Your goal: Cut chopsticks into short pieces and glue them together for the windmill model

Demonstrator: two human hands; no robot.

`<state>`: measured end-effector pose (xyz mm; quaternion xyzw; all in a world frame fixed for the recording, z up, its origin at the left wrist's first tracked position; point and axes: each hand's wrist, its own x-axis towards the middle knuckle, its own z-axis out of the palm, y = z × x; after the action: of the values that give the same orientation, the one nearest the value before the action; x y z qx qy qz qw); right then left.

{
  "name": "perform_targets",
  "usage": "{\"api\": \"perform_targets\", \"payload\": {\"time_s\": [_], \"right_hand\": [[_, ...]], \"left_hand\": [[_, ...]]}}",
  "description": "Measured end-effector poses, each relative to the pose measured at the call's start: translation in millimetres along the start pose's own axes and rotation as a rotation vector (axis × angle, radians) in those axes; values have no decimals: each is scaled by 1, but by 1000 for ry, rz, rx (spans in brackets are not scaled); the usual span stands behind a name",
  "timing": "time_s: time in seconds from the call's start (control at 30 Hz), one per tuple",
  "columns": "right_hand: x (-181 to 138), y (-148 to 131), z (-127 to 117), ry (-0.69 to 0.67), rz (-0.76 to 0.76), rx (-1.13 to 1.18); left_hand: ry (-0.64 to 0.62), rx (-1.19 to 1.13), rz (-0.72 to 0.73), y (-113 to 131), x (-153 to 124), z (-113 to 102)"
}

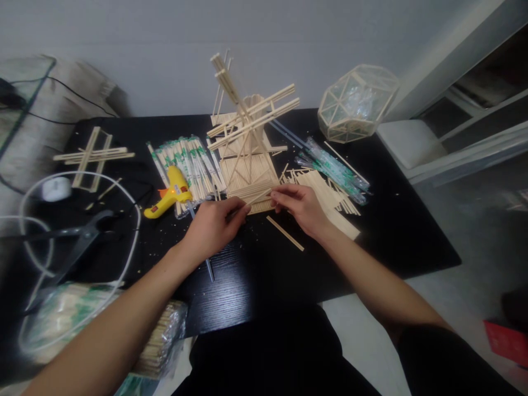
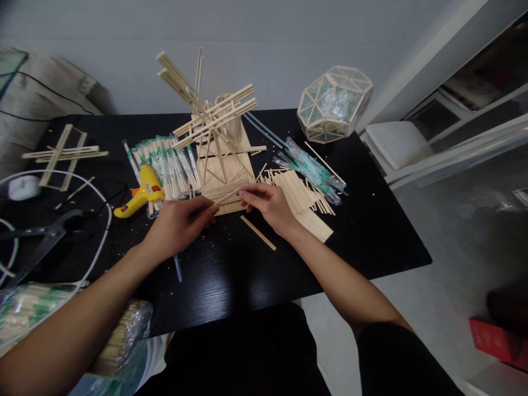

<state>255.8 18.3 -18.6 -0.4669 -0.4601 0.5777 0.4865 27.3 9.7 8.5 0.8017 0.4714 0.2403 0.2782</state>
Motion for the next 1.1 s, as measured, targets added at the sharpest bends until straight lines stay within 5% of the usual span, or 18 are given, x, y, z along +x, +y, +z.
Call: {"api": "perform_targets", "payload": {"time_s": [1.1], "right_hand": [[0,0,-1,7,-57,-94]], "left_hand": [[-6,1,-1,4,1,-1]]}}
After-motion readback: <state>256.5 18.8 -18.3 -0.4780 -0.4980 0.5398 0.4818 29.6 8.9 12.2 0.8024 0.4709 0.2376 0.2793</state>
